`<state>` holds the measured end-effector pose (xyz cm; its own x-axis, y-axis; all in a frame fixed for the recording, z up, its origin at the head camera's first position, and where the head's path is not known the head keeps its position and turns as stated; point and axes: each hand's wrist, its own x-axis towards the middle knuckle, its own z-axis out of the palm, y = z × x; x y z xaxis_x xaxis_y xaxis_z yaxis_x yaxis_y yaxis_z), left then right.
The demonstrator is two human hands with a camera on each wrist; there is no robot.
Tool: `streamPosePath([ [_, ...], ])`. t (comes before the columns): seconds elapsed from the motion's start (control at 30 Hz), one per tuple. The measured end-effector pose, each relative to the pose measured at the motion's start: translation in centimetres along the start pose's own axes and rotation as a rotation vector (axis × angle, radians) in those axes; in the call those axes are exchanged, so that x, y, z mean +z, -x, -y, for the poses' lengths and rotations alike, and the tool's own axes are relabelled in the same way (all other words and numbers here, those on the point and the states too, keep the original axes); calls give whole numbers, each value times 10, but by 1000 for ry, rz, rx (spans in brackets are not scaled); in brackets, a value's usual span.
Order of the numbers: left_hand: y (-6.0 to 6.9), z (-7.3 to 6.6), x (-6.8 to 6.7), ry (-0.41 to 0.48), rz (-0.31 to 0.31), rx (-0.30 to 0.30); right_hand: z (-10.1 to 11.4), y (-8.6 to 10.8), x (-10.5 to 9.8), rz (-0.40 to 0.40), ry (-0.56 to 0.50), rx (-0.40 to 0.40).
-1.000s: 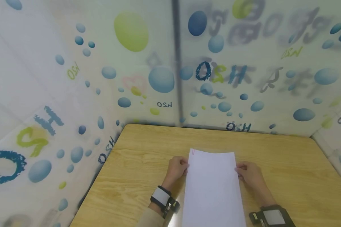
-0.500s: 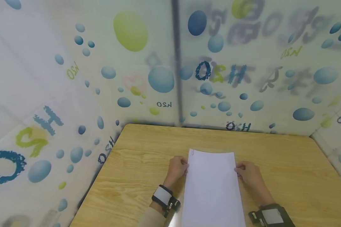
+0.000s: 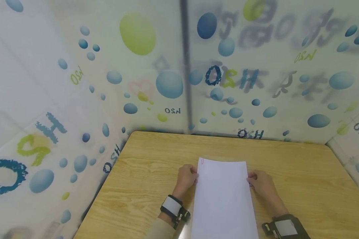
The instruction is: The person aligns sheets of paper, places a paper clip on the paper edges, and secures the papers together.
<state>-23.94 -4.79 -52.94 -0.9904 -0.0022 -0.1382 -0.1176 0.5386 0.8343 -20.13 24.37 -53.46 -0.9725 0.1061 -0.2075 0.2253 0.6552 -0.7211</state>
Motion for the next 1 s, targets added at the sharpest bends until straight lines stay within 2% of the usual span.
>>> streamPosePath([
  [0.13, 0, 0, -1, -6, -8, 9, 2, -1, 1, 6, 8, 9],
  [0.47, 0, -1, -3, 11, -14, -21, 2, -3, 2, 6, 45, 2],
  [0.67, -6, 0, -1, 5, 16, -36, 1, -5, -1, 18, 88, 3],
  [0.77, -9, 0, -2, -17, 36, -31, 1, -4, -3, 10, 123, -35],
  [0.83, -9, 1, -4, -47, 48, -11, 0, -4, -4, 2, 152, -67],
  [0.9, -9, 2, -8, -94, 54, 49, 0, -5, -6, -6, 188, -102],
  [1.0, -9, 3, -14, -195, 60, 171, -1, -5, -10, -10, 243, -134],
])
